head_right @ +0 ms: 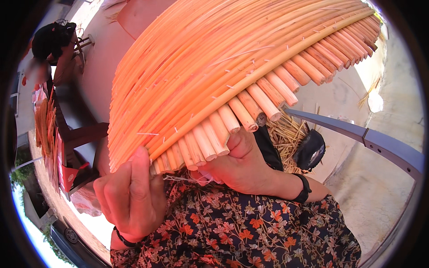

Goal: The person sits on the ground and weaves a bamboo mat by hand. They hold a partially completed mat and use a needle with white thread to stitch the bamboo strips together, securing the edges and structure.

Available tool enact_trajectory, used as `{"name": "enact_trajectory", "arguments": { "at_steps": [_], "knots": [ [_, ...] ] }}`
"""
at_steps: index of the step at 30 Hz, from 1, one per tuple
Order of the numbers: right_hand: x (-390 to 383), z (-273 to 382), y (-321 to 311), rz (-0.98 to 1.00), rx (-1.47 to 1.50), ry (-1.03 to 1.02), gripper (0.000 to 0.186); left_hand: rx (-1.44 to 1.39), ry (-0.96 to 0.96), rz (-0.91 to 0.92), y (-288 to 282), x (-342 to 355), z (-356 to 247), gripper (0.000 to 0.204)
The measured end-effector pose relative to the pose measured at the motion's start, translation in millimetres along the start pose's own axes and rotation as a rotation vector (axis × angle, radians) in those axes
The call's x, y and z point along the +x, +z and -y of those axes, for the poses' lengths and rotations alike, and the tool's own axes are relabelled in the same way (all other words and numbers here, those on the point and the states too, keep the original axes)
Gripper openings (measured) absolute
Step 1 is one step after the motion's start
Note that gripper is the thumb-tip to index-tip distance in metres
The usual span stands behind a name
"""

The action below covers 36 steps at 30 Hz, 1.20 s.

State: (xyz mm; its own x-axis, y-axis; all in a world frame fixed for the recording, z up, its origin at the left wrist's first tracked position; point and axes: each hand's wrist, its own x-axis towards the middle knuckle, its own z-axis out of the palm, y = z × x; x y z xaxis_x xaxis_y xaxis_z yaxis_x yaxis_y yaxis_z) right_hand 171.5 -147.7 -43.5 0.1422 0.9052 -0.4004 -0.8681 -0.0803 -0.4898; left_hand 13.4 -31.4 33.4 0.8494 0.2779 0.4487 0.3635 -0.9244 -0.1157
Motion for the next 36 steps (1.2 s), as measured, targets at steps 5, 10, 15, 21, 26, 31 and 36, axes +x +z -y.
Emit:
{"name": "enact_trajectory", "arguments": {
  "at_steps": [5,10,15,21,26,31,36],
  "knots": [
    [-2,-7,-11,-0.002,-0.022,-0.038,0.029,0.001,0.059,0.009,0,-1,3,0.025],
    [-1,-6,-16,0.002,-0.295,-0.159,0.042,-0.045,0.066,0.002,3,-1,1,0.034],
    [0,-5,-17,0.003,-0.166,-0.039,0.042,-0.028,0.036,0.005,2,1,-2,0.029],
    [0,-4,-27,0.022,-0.207,0.061,0.044,-0.017,0.012,-0.014,4,-1,-3,0.027],
    [0,1,-31,0.016,-0.51,0.166,0.033,-0.029,-0.016,-0.02,8,-5,-5,0.026],
    [4,-17,-23,-0.053,-0.019,0.092,0.025,0.028,0.108,-0.024,19,-8,-1,0.025],
    [15,-22,-20,0.153,0.166,-0.003,0.025,0.05,0.112,-0.024,22,-10,-1,0.025]
  ]
}}
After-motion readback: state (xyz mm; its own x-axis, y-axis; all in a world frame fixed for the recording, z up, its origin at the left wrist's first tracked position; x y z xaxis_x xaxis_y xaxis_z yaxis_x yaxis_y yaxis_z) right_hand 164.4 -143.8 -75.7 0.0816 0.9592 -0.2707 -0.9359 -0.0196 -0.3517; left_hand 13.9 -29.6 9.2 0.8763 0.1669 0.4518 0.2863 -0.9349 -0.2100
